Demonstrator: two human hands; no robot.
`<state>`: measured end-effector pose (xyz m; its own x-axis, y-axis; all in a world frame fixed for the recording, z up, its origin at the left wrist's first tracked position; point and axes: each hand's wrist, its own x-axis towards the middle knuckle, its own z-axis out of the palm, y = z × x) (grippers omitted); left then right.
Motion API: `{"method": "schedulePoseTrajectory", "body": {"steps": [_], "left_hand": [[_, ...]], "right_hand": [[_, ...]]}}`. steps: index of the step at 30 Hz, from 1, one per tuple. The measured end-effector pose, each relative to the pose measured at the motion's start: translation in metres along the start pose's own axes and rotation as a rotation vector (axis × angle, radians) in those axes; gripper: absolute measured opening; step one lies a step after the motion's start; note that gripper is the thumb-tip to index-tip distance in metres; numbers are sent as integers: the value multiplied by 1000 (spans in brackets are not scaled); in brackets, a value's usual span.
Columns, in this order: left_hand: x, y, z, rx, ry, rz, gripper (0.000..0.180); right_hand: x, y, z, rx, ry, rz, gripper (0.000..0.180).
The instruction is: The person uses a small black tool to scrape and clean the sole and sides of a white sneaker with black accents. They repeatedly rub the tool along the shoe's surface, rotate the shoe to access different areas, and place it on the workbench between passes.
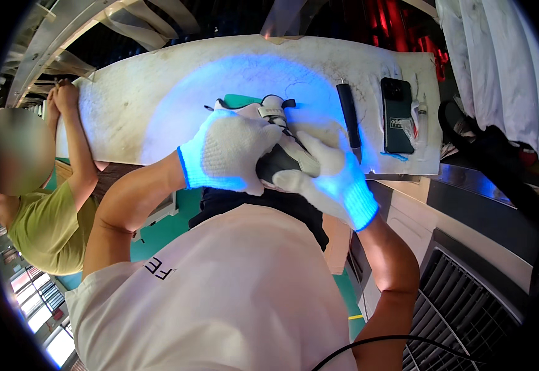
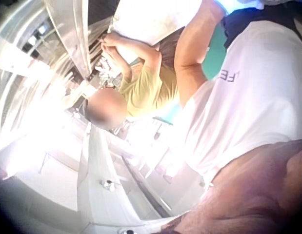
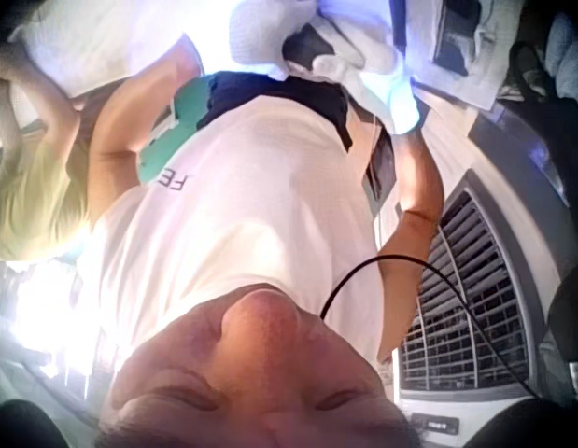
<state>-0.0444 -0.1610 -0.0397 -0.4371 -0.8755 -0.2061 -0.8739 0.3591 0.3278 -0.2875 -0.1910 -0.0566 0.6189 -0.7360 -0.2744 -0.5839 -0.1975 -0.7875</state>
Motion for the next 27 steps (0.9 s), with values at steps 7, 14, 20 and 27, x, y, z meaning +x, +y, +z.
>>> {"method": "schedulePoseTrajectory", "body": {"steps": [7,14,20,27], "left_hand": [[1,-23,19,-198,162,194,49],[-20,-96,25,-1446,191,-6,37],[-91,-131,69,-644,645,100,58],[-65,-116,1,-208,445,228,76]], "right_hand": [[21,10,27,103,74,31,59],[-5,-10,49,-74,567,166,56],[-19,39,64,-36,680,-45,33],[66,56,9,412,398,-34,64]]}}
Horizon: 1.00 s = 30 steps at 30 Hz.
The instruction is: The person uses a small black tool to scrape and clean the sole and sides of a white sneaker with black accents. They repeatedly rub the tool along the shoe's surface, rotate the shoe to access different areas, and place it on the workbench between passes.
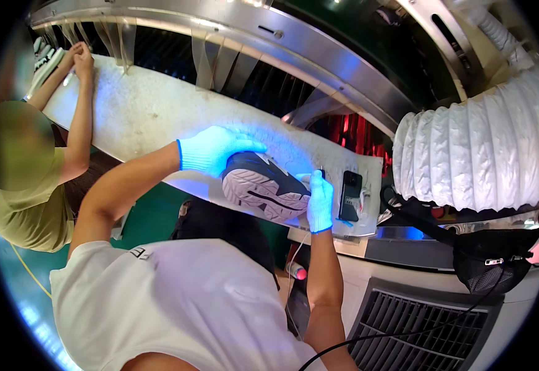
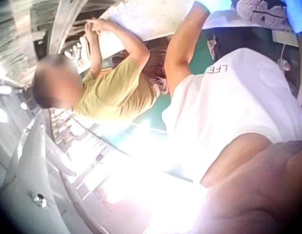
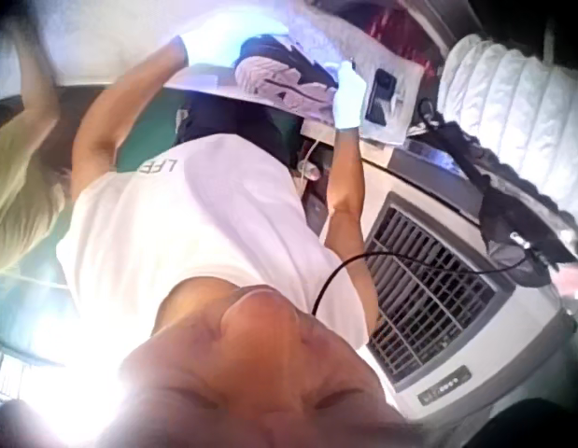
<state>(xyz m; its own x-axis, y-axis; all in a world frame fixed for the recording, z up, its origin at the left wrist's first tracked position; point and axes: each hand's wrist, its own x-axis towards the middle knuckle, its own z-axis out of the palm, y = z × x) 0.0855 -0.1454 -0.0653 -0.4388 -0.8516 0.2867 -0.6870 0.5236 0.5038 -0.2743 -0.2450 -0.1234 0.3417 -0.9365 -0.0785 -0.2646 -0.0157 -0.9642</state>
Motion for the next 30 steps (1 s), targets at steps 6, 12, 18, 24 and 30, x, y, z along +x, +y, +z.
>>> {"method": "schedulePoseTrajectory", "body": {"steps": [6,12,18,24,30], "left_hand": [[44,124,-74,23,-202,-110,87],[71,153,-69,198,-260,-286,70],[91,175,-64,268,-300,-329,75],[106,183,-58,243,-259,-356,77],[111,192,-59,232,-332,-362,81]], "right_hand": [[31,130,73,-289,46,-339,58],[-11,27,65,577,-3,-316,76],[-62,-97,25,387,-15,-748,117],[-44,-67,35,761,29,-669,120],[-42,-106,-11,603,-131,-587,136]]}}
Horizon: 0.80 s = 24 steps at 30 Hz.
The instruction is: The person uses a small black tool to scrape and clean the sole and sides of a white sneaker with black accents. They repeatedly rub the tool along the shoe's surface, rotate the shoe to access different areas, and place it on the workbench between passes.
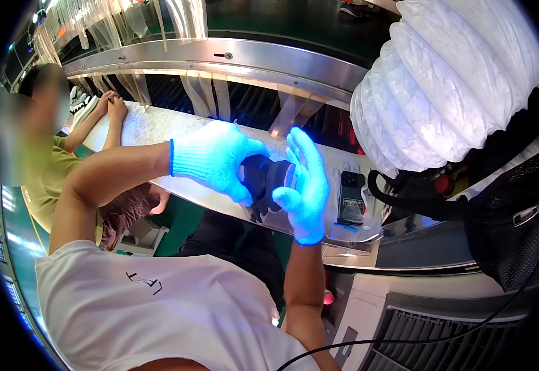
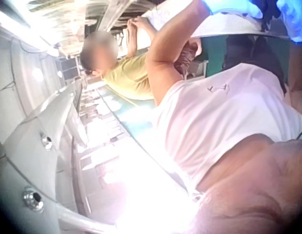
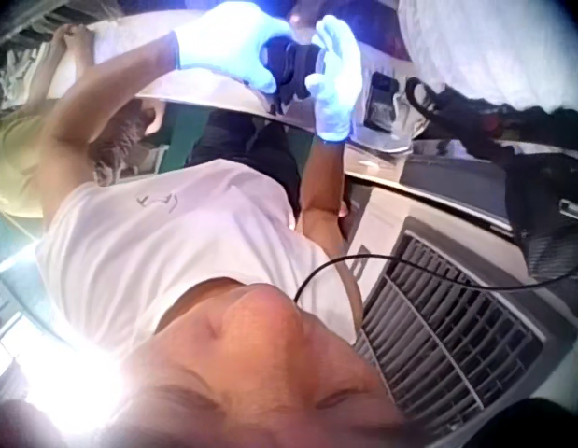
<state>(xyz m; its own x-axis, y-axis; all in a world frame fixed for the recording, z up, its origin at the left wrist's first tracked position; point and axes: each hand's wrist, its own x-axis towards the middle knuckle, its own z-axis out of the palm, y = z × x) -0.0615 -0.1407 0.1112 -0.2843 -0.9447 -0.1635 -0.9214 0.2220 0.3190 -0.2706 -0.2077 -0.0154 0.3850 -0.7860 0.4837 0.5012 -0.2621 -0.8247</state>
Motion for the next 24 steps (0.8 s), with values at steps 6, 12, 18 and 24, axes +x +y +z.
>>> {"method": "schedulePoseTrajectory", "body": {"steps": [6,12,18,24], "left_hand": [[15,-50,-8,-261,16,241,80],[-41,-40,131,-345,842,-100,122],[6,-21,212,-1247,895,-169,113],[-136,-7,272,-1145,445,-349,117]], "right_hand": [[3,-11,11,-167,33,120,42],[26,20,49,-328,472,50,28],[-11,-10,84,-623,377,-23,31],[-119,-47,82,-595,-225,71,53]]}}
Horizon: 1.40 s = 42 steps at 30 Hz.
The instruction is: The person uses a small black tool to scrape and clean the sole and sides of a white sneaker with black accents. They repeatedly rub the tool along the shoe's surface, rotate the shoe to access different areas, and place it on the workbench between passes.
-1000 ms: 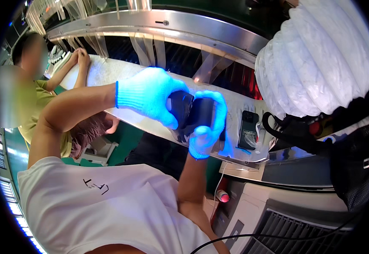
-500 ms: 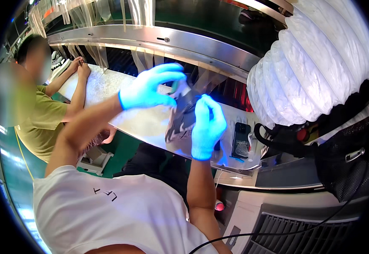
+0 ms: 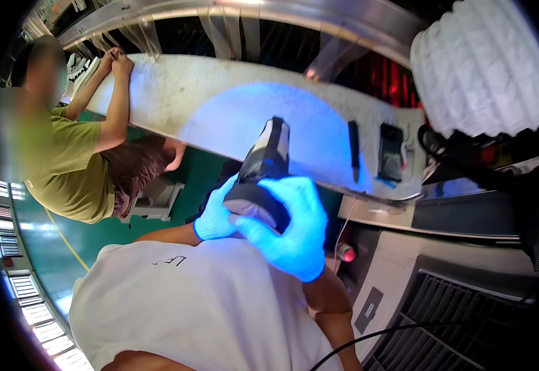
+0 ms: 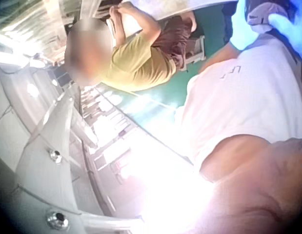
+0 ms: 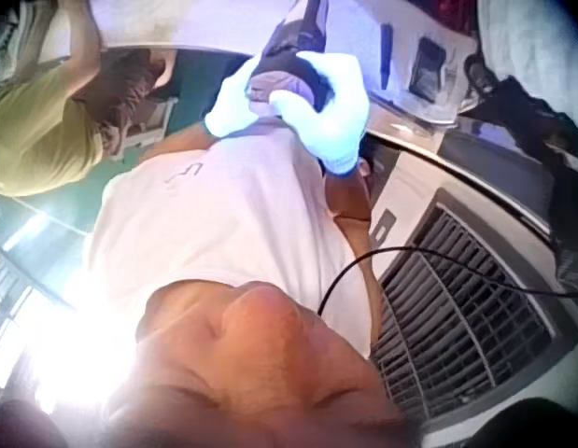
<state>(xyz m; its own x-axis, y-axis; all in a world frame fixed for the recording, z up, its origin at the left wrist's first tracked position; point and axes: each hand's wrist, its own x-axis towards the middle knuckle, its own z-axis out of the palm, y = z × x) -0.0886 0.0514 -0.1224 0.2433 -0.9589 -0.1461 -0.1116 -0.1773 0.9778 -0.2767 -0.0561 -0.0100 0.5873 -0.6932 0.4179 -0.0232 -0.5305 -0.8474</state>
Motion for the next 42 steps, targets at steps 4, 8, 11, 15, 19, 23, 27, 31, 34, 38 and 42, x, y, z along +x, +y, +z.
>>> {"method": "schedulePoseTrajectory", "body": {"steps": [4,8,11,15,19,23,27,31,34,38,42], "left_hand": [[-30,-68,6,-408,-37,-107,103],[-44,-107,9,-261,-85,-98,51],[-42,-169,4,-326,-124,-204,68],[-43,-54,-5,29,71,-141,111],[-31,8,-34,566,121,528,69],[-21,-1,-38,517,23,641,55],[-9,0,-41,426,-82,486,50],[10,16,-48,425,-211,525,51],[15,20,-53,445,-244,533,52],[19,21,-54,292,-232,365,51],[24,26,-55,202,-216,197,49]], "right_hand": [[-54,23,37,8,-17,192,56],[-67,35,41,6,-52,192,57],[-68,57,46,96,-98,349,59],[-66,53,43,29,-84,278,60],[-70,47,39,-63,-177,202,66],[-75,53,38,-54,-186,110,64],[-69,60,34,60,-114,216,60],[-60,65,40,84,-118,216,55],[-57,70,46,84,-115,166,54],[-51,72,49,49,-158,190,45],[-40,75,49,36,-239,255,36]]}}
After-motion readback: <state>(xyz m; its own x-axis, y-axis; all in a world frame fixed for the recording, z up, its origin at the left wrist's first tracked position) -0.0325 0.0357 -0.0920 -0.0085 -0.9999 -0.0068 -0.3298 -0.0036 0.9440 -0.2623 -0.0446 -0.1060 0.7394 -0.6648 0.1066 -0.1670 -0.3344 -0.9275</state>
